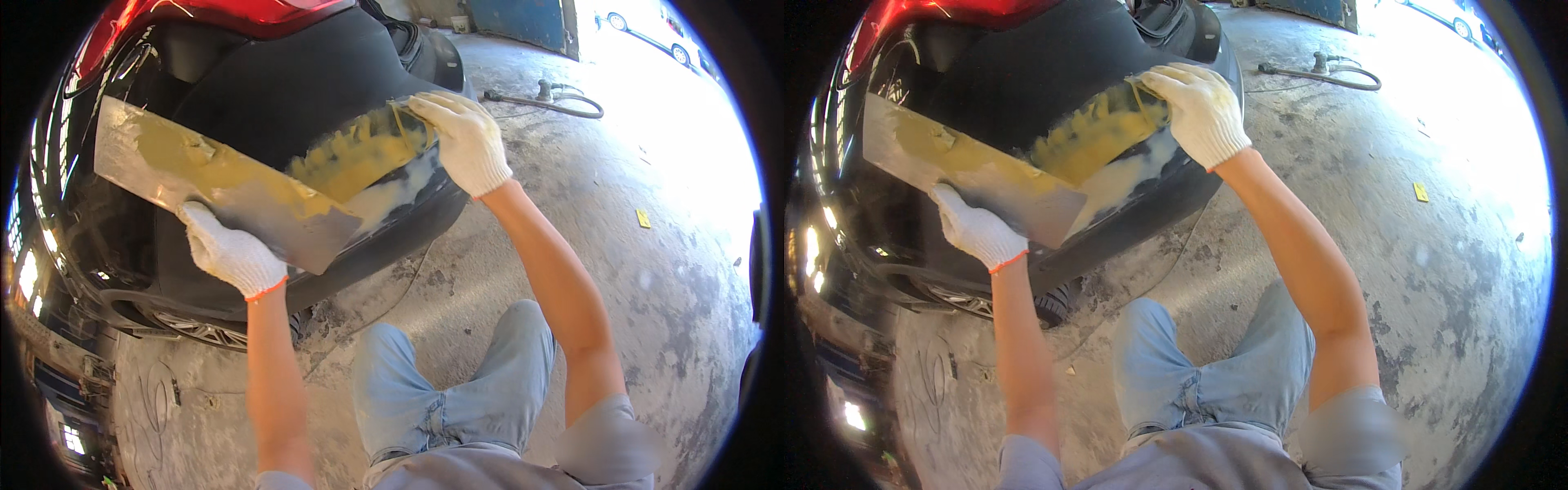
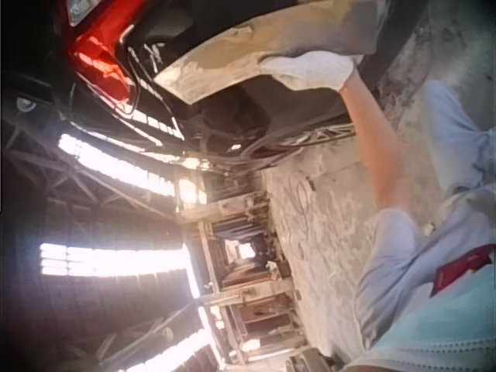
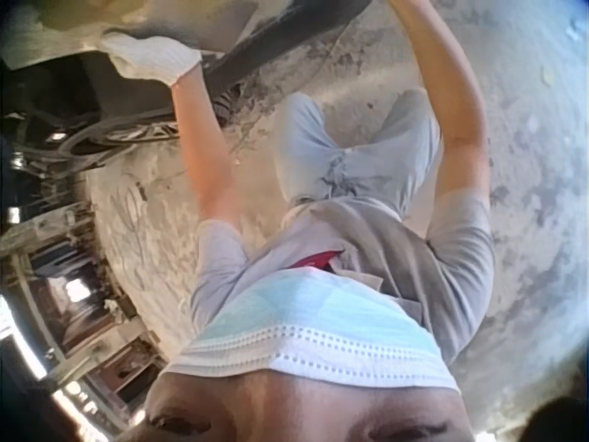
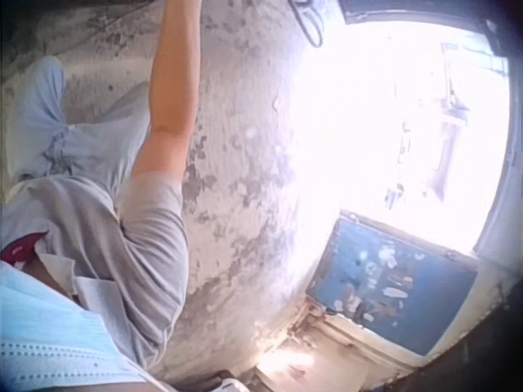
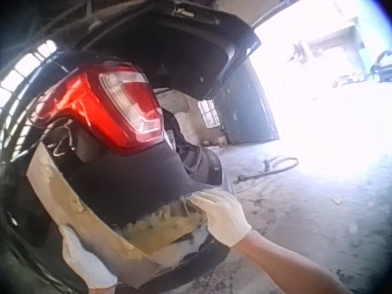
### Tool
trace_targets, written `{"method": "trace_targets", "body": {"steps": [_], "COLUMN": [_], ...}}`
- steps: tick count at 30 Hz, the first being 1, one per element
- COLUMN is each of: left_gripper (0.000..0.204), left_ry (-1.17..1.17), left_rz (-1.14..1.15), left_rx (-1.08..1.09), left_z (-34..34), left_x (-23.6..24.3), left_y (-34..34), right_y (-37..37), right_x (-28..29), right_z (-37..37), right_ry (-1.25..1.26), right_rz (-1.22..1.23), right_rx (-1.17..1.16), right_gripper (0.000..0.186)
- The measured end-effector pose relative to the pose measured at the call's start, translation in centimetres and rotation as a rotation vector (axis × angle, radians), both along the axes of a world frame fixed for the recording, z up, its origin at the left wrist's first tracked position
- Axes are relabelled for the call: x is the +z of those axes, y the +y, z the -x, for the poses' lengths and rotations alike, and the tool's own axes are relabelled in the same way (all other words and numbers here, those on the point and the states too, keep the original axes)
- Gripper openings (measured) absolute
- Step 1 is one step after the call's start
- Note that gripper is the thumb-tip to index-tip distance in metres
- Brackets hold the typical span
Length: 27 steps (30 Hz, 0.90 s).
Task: The person applies yellow body filler to a black car's hood and rear bumper using a small scraper and a larger metal palette. The person spreads the filler in smooth strokes across the surfaces.
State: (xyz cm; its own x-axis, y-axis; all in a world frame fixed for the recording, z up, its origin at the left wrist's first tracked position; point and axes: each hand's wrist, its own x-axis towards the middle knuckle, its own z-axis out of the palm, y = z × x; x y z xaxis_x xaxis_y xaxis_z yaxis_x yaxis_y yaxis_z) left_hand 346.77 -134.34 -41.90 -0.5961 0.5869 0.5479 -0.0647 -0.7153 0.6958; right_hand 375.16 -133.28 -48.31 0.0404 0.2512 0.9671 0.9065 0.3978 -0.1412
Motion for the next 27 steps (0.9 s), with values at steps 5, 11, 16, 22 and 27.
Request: {"method": "trace_targets", "body": {"steps": [5,11,16,22,27], "left_gripper": [0.057,0.060,0.060,0.060,0.062], "left_ry": [0.070,0.071,0.051,0.068,0.075], "left_rz": [-0.053,0.036,0.087,0.107,0.145], "left_rx": [0.099,0.103,0.052,0.037,0.052], "left_z": [3.7,5.8,4.8,3.6,5.2], "left_x": [0.7,-2.5,-3.9,-4.9,-5.7], "left_y": [0.6,-0.2,-1.8,-3.0,-3.3], "right_y": [2.9,-0.2,-2.0,3.0,3.1], "right_x": [-0.1,-6.7,-6.7,-0.8,-2.4], "right_z": [0.3,1.4,0.5,-3.6,-2.9], "right_ry": [-0.070,-0.252,-0.156,0.036,-0.030], "right_rz": [0.015,0.025,0.051,0.031,0.061], "right_rx": [0.127,0.036,0.044,0.015,0.068], "right_gripper": [0.034,0.035,0.031,0.031,0.035]}}
